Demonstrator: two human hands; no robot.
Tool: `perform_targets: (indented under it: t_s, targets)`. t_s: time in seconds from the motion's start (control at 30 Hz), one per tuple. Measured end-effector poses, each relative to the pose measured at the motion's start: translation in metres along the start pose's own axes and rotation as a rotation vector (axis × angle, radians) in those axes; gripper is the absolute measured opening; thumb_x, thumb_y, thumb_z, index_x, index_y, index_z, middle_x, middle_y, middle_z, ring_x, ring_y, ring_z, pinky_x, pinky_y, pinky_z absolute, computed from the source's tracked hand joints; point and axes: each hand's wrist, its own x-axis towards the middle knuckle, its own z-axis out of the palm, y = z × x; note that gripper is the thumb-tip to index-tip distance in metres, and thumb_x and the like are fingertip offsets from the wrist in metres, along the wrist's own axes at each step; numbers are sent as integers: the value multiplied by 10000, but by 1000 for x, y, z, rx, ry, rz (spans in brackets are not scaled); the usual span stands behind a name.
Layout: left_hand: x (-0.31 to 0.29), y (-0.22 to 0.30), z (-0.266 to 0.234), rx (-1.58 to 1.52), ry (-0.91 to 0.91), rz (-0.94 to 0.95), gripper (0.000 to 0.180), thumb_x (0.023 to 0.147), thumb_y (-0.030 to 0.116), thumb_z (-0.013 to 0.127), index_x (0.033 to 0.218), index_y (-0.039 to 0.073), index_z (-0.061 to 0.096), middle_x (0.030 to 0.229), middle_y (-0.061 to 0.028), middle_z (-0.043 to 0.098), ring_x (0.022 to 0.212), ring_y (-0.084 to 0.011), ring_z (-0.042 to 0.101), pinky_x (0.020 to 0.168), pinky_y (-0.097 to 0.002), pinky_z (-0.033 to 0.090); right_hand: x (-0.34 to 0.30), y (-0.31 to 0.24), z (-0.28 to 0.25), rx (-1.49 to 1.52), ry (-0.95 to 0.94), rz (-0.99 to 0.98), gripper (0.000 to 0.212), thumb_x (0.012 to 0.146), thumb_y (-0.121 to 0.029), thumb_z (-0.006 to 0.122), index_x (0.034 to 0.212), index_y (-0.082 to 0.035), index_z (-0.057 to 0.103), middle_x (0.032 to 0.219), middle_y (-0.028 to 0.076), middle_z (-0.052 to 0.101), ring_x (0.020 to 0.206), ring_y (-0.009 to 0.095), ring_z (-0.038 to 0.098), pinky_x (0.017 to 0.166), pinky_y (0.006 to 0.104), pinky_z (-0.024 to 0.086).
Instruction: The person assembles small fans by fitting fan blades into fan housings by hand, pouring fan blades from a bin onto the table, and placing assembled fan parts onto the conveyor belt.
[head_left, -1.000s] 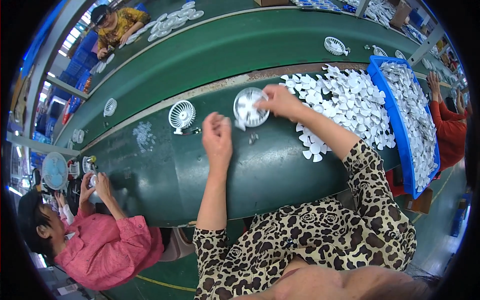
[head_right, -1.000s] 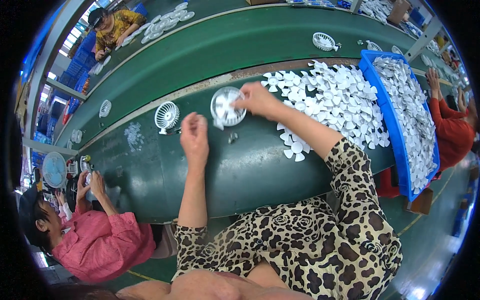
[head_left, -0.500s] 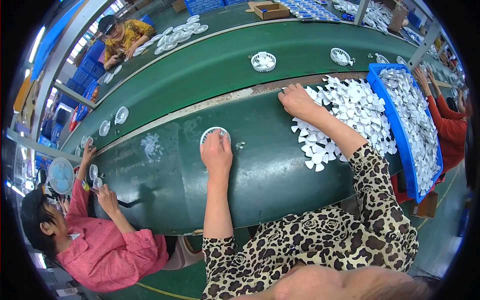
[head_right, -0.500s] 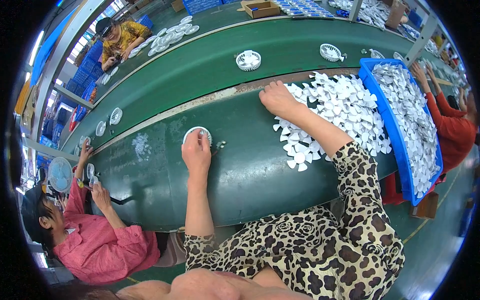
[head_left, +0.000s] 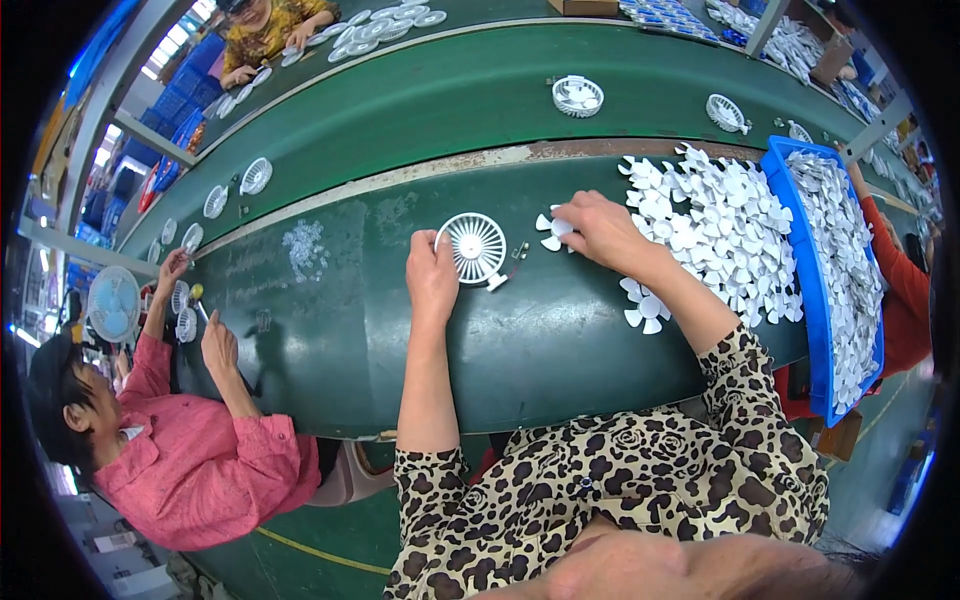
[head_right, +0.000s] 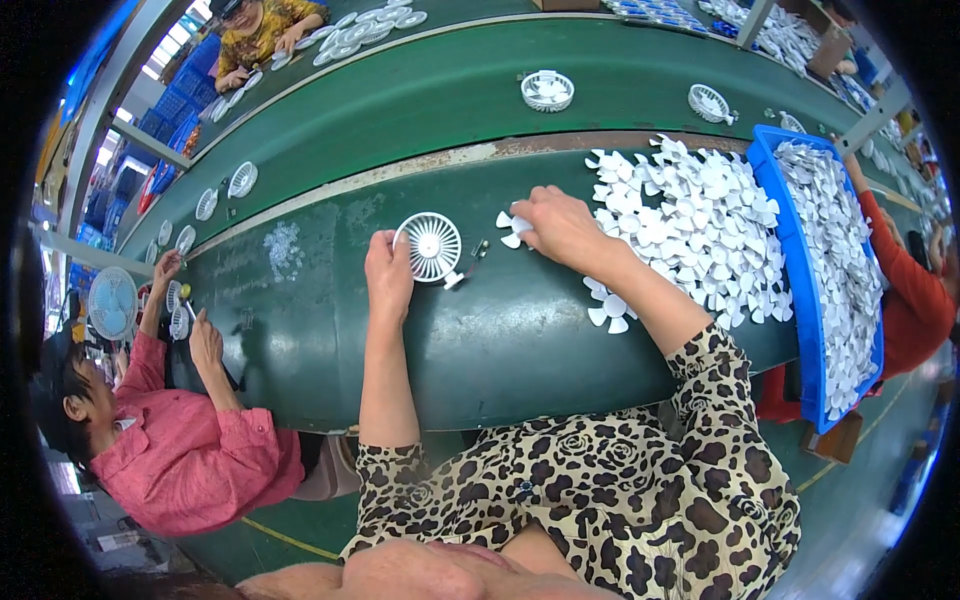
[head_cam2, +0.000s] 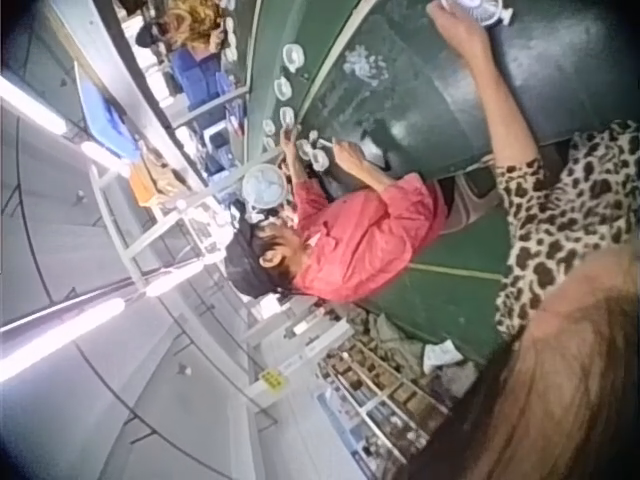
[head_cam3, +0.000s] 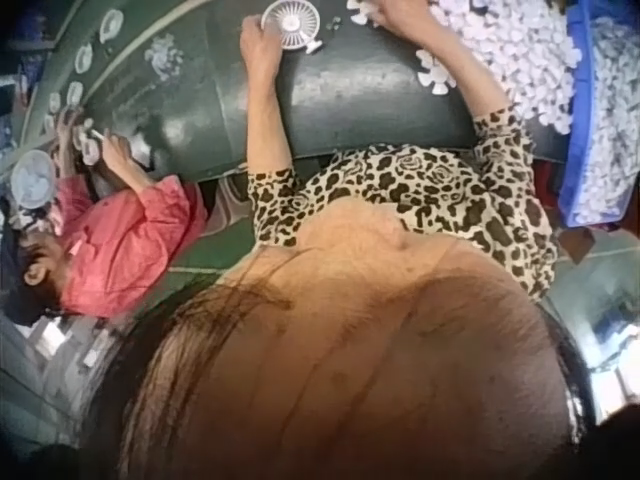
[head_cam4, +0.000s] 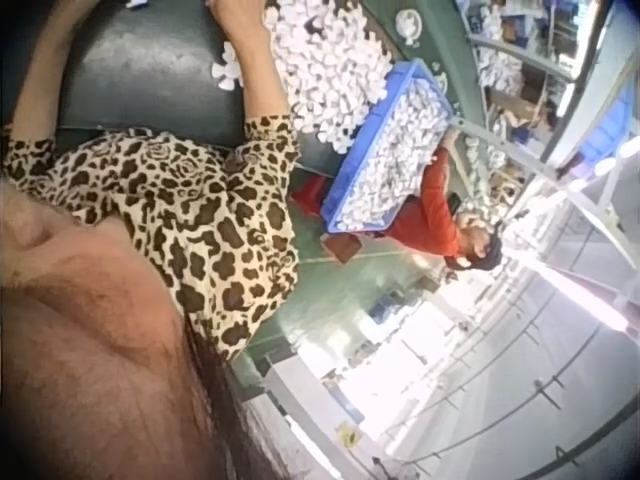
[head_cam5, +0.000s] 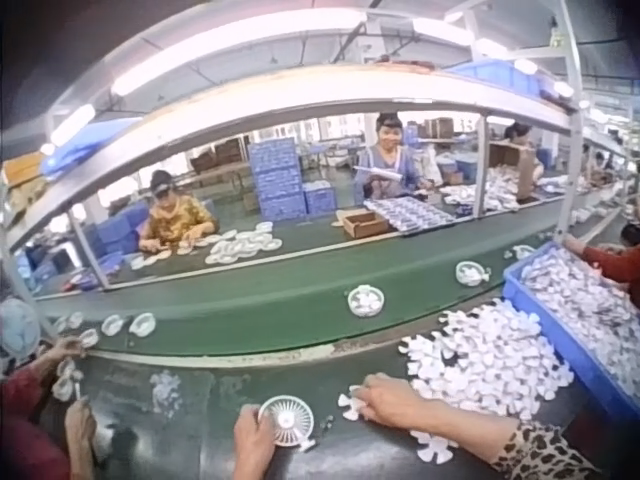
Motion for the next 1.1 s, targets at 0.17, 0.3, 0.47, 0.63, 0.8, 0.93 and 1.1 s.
perform_targets:
  t_s: [0.17, 0.3, 0.47, 0.63, 0.8, 0.93, 1.1]
  targets:
    - [-9, 11, 4, -910, -249, -425, 327, 961, 290, 533, 1074, -14, 581, 962, -85, 647, 815, -148, 638, 673, -290, 531, 0, -8, 9, -64, -109, 77, 278, 781, -141, 669, 1037, -62, 598, 937, 137, 557, 873, 323, 589, 721, 423, 491]
    - [-11, 22, 6, -1075, -321, -468, 462, 977, 374, 464, 1174, -41, 515, 1104, -162, 621, 968, -269, 644, 811, -458, 563, -2, 0, 12, -74, -20, 48, 275, 777, -193, 676, 993, -48, 588, 910, 159, 568, 817, 351, 613, 699, 448, 500]
    - [-10, 22, 11, -1100, -364, -387, 453, 971, 395, 477, 1122, -28, 533, 1042, -134, 639, 922, -223, 657, 798, -390, 568, 3, -4, -2, -141, 215, 166, 299, 778, -204, 680, 1024, -62, 589, 886, 134, 576, 767, 324, 612, 638, 410, 500]
    - [-19, 23, 17, -1145, -374, -357, 358, 976, 325, 477, 1120, 5, 551, 1030, -106, 639, 911, -202, 656, 780, -369, 568, 6, -65, -14, 80, 300, -157, 306, 745, -142, 705, 1017, -64, 588, 837, 104, 546, 718, 288, 593, 592, 379, 483]
    - [-35, 29, 41, -994, -362, -246, 248, 915, 219, 610, 1075, 31, 578, 941, -10, 612, 816, -61, 551, 687, -220, 467, 10, -67, 14, 101, 264, -132, 272, 757, -153, 688, 988, -73, 568, 884, 112, 555, 793, 313, 601, 615, 414, 499]
    - [-38, 22, 42, -932, -233, -168, 224, 902, 156, 596, 1046, -15, 574, 935, -52, 628, 842, -93, 569, 723, -258, 483, 6, -73, 16, 121, 242, -159, 353, 722, -102, 718, 1045, -62, 580, 922, 109, 555, 834, 298, 598, 660, 395, 503]
    - [-37, 26, 26, -671, -220, 53, 260, 864, 154, 635, 1033, -31, 567, 885, -68, 640, 800, -89, 566, 699, -270, 481, 9, -63, -2, 349, 296, -7, 435, 722, -121, 745, 1101, 17, 582, 991, 135, 602, 862, 252, 599, 739, 332, 489]
